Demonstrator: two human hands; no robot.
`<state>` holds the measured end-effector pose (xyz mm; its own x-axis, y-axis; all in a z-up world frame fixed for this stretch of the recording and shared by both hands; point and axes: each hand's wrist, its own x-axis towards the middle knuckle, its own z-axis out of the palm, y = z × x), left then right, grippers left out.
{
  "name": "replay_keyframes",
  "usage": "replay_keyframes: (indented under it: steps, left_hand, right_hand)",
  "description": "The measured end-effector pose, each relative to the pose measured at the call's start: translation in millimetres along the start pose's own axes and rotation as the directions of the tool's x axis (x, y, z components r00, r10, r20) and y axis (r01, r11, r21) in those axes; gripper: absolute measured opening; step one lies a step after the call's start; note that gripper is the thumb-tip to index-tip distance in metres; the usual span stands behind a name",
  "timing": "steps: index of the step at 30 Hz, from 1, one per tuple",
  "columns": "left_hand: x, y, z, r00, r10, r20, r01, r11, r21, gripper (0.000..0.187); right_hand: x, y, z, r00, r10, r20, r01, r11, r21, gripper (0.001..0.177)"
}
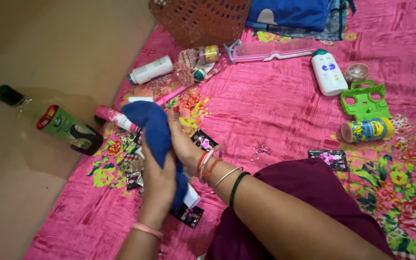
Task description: The person sits on a bed and wipes various small items, including a yellow packet and a white tube, using a blue cloth. They repeatedly place the cleaned items onto a wall shelf and return to wipe more items from the bed.
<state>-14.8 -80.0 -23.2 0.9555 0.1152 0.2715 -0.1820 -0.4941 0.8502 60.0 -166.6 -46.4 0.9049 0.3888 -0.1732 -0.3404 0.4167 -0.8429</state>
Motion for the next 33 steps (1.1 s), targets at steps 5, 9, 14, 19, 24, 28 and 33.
replay_keyframes:
  steps: [5,9,14,19,24,28,33]
  left_hand:
    - [20,-8,-35,0.951,-0.310,-0.002,0.280,0.863,-0.421,0.058]
    - [14,5,-20,0.905,-0.414,0.099,0.417,0.818,-0.396,0.058]
    - [8,27,-7,0.854,-0.408,0.324,0.519,0.719,-0.462,0.059]
    - [2,36,6,0.967,-0.159,0.199,0.218,0.921,-0.322,0.055]
    - [-3,44,7,0.997,-0.066,-0.031,0.061,0.987,-0.146,0.042]
    - [-7,38,12,0.987,-0.001,-0.162,-0.008,0.999,-0.053,0.035]
    - [-5,35,13,0.998,0.030,-0.053,-0.036,0.992,-0.118,0.035]
  right_hand:
    - [-13,1,20,0.974,0.176,0.140,-0.209,0.938,0.278,0.061]
    - [17,13,-6,0.961,0.198,0.191,-0.271,0.799,0.536,0.034]
    - [68,45,-73,0.981,0.187,0.051,-0.156,0.607,0.779,0.030]
    - [57,35,-67,0.977,0.213,-0.031,-0.112,0.627,0.771,0.042]
    - [48,27,-47,0.968,0.182,-0.171,-0.007,0.705,0.709,0.037]
    - [50,31,-46,0.983,0.116,-0.143,0.039,0.626,0.779,0.037]
    - [46,23,-53,0.981,0.150,-0.121,0.001,0.624,0.781,0.040]
